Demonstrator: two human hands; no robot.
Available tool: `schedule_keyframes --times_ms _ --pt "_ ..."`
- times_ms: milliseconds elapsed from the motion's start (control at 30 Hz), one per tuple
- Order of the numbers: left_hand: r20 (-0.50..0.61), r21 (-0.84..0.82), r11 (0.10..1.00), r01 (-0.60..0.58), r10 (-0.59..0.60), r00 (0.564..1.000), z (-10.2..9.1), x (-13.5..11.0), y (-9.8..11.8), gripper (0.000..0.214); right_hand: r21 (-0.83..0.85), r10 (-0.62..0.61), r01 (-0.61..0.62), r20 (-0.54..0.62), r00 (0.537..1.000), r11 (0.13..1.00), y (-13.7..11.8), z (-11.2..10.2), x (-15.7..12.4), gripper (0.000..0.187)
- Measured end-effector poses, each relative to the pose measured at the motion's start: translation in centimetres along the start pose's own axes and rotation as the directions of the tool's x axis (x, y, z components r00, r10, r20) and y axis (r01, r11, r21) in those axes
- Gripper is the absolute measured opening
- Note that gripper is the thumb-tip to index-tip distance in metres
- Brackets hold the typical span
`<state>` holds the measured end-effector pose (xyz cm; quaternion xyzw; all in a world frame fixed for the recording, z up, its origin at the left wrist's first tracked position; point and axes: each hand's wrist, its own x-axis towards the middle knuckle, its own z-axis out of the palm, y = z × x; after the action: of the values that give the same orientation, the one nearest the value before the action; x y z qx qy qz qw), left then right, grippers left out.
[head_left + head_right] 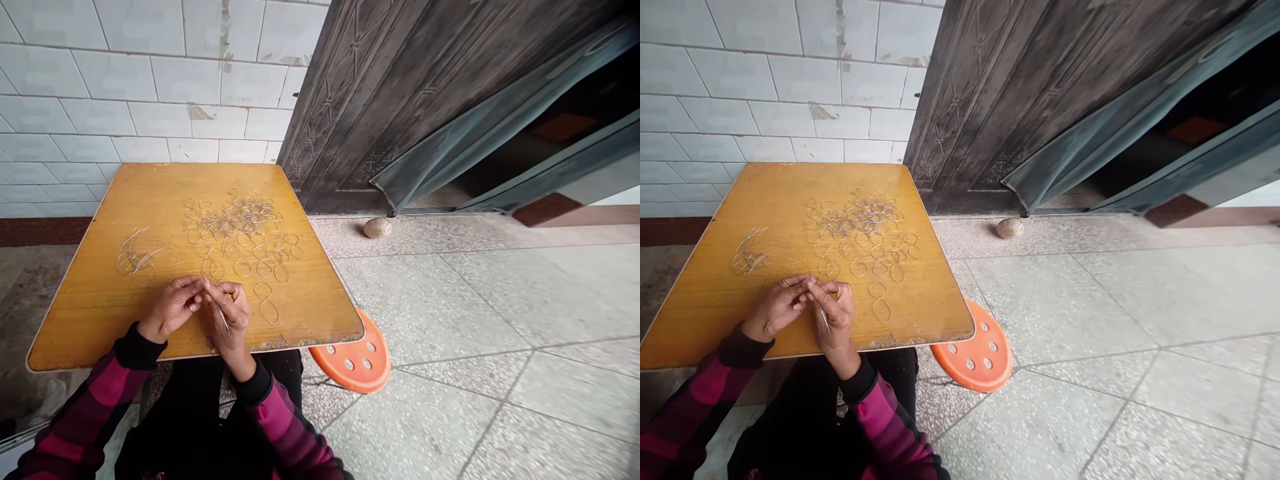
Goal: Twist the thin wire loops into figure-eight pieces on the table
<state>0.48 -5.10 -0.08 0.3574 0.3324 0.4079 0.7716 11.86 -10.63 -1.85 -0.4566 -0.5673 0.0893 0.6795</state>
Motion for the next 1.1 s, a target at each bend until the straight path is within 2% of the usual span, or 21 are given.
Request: schedule_keyframes --times_ms 200,333,400,467,567,667,767,833,967,1100 --pt "0.069 -0.231 0.964 0.134 -0.122 0.990 -0.7 0.4 -0.5 0.022 0.024 -0.032 0.031 0.052 0.998 0.999 0.6 0.3 -0.9 0.035" --pt "0.062 -0.335 0.925 0.182 -0.171 0.983 -0.5 0.2 0.0 0.015 -0.071 -0.087 0.093 0.089 0.992 0.993 0.5 -0.1 -0.8 0.030" --pt "0.037 -0.342 0.924 0.171 -0.169 0.985 -0.3 0.1 0.4 0.013 -0.067 -0.176 0.186 0.132 0.976 0.980 0.2 -0.7 -0.3 0.027" --pt "0.029 -0.301 0.941 0.155 -0.154 0.988 -0.1 0.0 0.7 0.013 0.011 -0.252 0.255 0.216 0.943 0.967 0.0 -1.6 0.5 0.025" --pt "0.027 -0.174 0.978 0.113 -0.110 0.994 0.1 -0.2 0.9 0.018 0.138 -0.275 0.241 0.340 0.900 0.961 -0.3 -3.1 1.8 0.021" --pt "-0.012 -0.051 0.998 0.037 -0.038 0.999 0.2 -0.3 0.8 0.022 0.211 -0.201 0.112 0.467 0.861 0.971 -0.5 -4.4 2.8 0.017" --pt "-0.050 0.034 0.999 -0.035 0.037 0.998 0.5 -0.5 0.8 0.023 0.230 -0.033 -0.129 0.590 0.807 0.965 -0.4 -5.5 3.5 0.013" --pt "-0.051 0.115 0.990 -0.077 0.083 0.995 0.9 -0.5 0.9 0.023 0.246 0.077 -0.292 0.630 0.773 0.924 -0.2 -5.9 3.8 0.015" --pt "-0.013 0.341 0.924 -0.170 0.186 0.982 1.5 -0.5 1.3 0.024 0.283 0.231 -0.501 0.635 0.737 0.818 0.3 -6.3 4.8 0.019" --pt "0.037 0.593 0.758 -0.270 0.309 0.950 2.0 -0.1 2.0 0.018 0.296 0.347 -0.584 0.576 0.741 0.756 0.8 -5.9 6.5 0.022"
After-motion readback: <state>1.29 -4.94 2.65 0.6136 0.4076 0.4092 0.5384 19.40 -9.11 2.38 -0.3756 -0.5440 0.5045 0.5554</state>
